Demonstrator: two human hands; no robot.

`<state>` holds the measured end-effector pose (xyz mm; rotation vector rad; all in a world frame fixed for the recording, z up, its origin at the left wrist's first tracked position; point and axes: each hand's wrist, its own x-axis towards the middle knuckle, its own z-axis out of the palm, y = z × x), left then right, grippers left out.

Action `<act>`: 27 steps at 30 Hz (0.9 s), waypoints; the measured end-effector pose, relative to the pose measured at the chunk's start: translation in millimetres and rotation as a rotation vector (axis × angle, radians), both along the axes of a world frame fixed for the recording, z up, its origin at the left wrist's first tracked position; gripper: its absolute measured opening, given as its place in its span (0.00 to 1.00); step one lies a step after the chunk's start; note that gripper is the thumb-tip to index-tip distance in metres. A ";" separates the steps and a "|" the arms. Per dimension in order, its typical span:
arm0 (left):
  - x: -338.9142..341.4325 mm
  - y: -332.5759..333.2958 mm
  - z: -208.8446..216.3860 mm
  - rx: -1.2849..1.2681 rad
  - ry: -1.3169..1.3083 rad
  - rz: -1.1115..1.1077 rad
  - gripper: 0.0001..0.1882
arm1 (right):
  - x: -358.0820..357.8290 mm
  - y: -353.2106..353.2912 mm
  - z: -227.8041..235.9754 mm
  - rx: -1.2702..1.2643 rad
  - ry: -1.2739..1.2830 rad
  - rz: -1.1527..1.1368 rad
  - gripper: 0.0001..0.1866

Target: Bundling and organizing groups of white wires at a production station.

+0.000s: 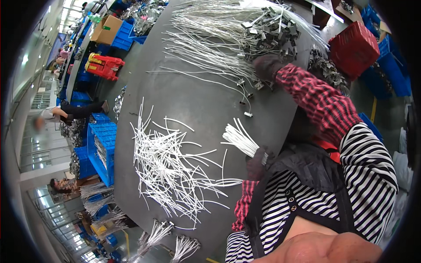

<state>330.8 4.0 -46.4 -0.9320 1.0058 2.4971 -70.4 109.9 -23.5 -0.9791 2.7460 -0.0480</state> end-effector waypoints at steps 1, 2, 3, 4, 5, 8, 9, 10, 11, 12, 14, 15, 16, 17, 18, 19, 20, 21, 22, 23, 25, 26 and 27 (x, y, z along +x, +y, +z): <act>0.7 -0.9 4.6 0.111 -0.026 0.068 0.17 | -3.0 4.3 6.8 -0.117 0.040 -0.035 0.12; 1.1 -2.2 8.1 0.106 -0.042 0.126 0.17 | -2.1 7.3 12.9 -0.146 0.078 -0.010 0.12; 2.5 -4.1 10.1 0.105 -0.072 0.193 0.17 | -3.0 12.9 20.6 -0.164 0.078 -0.067 0.12; 1.5 -5.6 11.6 0.112 -0.069 0.174 0.17 | -3.1 18.2 28.5 -0.181 0.078 -0.127 0.13; 1.8 -8.1 11.6 0.057 -0.059 0.158 0.17 | -2.3 19.8 35.0 -0.272 -0.016 -0.132 0.14; -3.6 -15.4 10.1 0.033 -0.024 0.153 0.18 | 5.4 43.2 48.7 -0.741 -0.175 -0.249 0.16; -5.8 -17.2 10.0 0.001 -0.006 0.171 0.19 | 5.5 53.9 50.2 -0.891 -0.285 -0.357 0.17; -7.5 -19.1 9.6 -0.062 -0.010 0.199 0.19 | 11.8 73.6 48.4 -0.906 -0.247 -0.343 0.17; -10.3 -19.9 11.0 -0.085 0.011 0.214 0.18 | 18.5 95.1 44.6 -0.833 -0.129 -0.366 0.17; -11.5 -21.0 12.2 -0.090 0.025 0.194 0.18 | 27.9 116.2 37.2 -0.769 -0.027 -0.391 0.17; -14.9 -21.0 18.0 -0.138 -0.029 0.279 0.16 | 48.3 144.9 13.8 -0.765 -0.006 -0.448 0.16; -16.0 -20.6 21.5 -0.170 -0.009 0.285 0.15 | 57.4 154.2 0.5 -0.788 0.033 -0.435 0.16; -17.6 -19.5 25.1 -0.164 0.023 0.265 0.15 | 66.0 161.6 -12.2 -0.763 0.056 -0.459 0.15; -18.4 -18.1 27.7 -0.166 0.031 0.278 0.15 | 71.1 169.1 -23.1 -0.700 -0.001 -0.507 0.15; -20.4 -15.5 30.9 -0.187 0.013 0.311 0.15 | 71.3 172.5 -31.5 -0.742 0.071 -0.482 0.15; -21.2 -12.5 32.5 -0.174 0.033 0.312 0.15 | 69.0 170.5 -41.0 -0.573 0.025 -0.468 0.16; -22.9 -8.3 34.4 -0.170 0.042 0.303 0.15 | 63.9 168.3 -46.9 -0.445 0.009 -0.402 0.16; -23.9 -3.6 35.3 -0.167 0.060 0.307 0.15 | 53.1 160.2 -52.5 -0.415 -0.031 -0.447 0.16; -24.8 1.9 35.9 -0.177 0.077 0.327 0.14 | 39.0 149.2 -57.2 -0.371 -0.014 -0.396 0.18; -25.5 8.6 36.3 -0.177 0.071 0.312 0.14 | 28.5 141.1 -59.2 -0.293 -0.055 -0.349 0.19; -24.9 23.5 36.4 -0.172 0.020 0.338 0.14 | 18.4 133.1 -60.2 -0.241 0.026 -0.350 0.19; -24.7 31.0 35.3 -0.182 0.017 0.341 0.14 | 17.8 132.5 -60.2 -0.130 -0.015 -0.360 0.18; -24.5 38.1 35.4 -0.171 0.020 0.342 0.14 | 19.7 135.1 -58.2 -0.160 0.051 -0.358 0.18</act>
